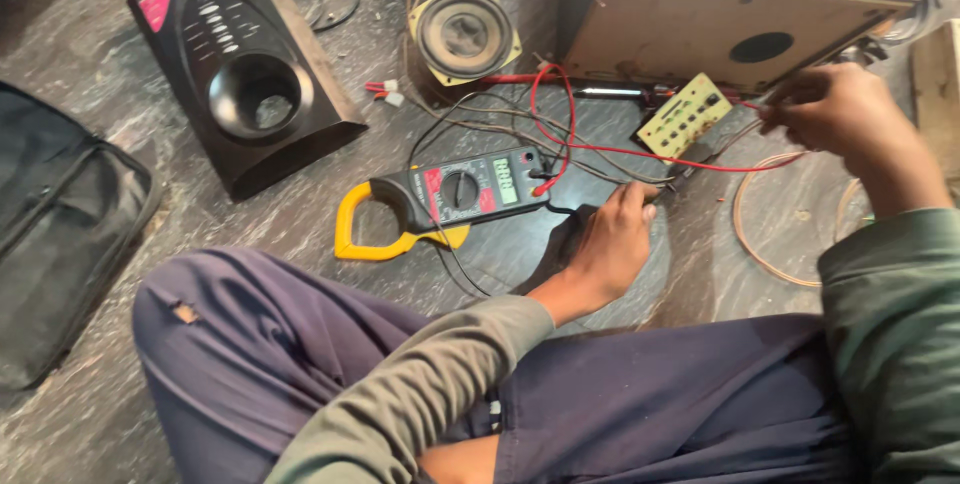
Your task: The person sits on the floor and uses a multimeter to test a small circuit board, then places the board into a speaker enclosure.
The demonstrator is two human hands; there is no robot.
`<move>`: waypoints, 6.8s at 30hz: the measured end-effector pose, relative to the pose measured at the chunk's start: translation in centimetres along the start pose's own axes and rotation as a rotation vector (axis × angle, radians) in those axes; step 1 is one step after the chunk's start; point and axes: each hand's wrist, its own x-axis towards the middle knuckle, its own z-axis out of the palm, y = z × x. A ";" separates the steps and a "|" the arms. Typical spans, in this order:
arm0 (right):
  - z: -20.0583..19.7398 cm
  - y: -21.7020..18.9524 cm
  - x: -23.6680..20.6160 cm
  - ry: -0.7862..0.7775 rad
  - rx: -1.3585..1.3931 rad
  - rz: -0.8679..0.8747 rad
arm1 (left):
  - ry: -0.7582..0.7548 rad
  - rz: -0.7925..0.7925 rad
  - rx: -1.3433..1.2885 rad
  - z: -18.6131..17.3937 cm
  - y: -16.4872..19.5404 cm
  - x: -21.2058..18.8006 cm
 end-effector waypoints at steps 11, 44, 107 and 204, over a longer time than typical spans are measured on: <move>2.0 -4.9 0.8 0.182 -0.095 -0.205 | 0.090 -0.064 -0.053 2.7 -2.6 2.1; 5.1 -2.9 2.9 0.157 -0.113 -0.338 | 0.216 -0.185 -0.049 4.6 -5.7 5.9; 6.1 -2.9 3.6 0.160 -0.127 -0.431 | 0.188 -0.181 -0.003 4.2 -6.7 5.6; 5.5 -6.0 1.8 0.027 -0.091 -0.136 | 0.179 -0.206 0.029 4.4 -6.6 5.6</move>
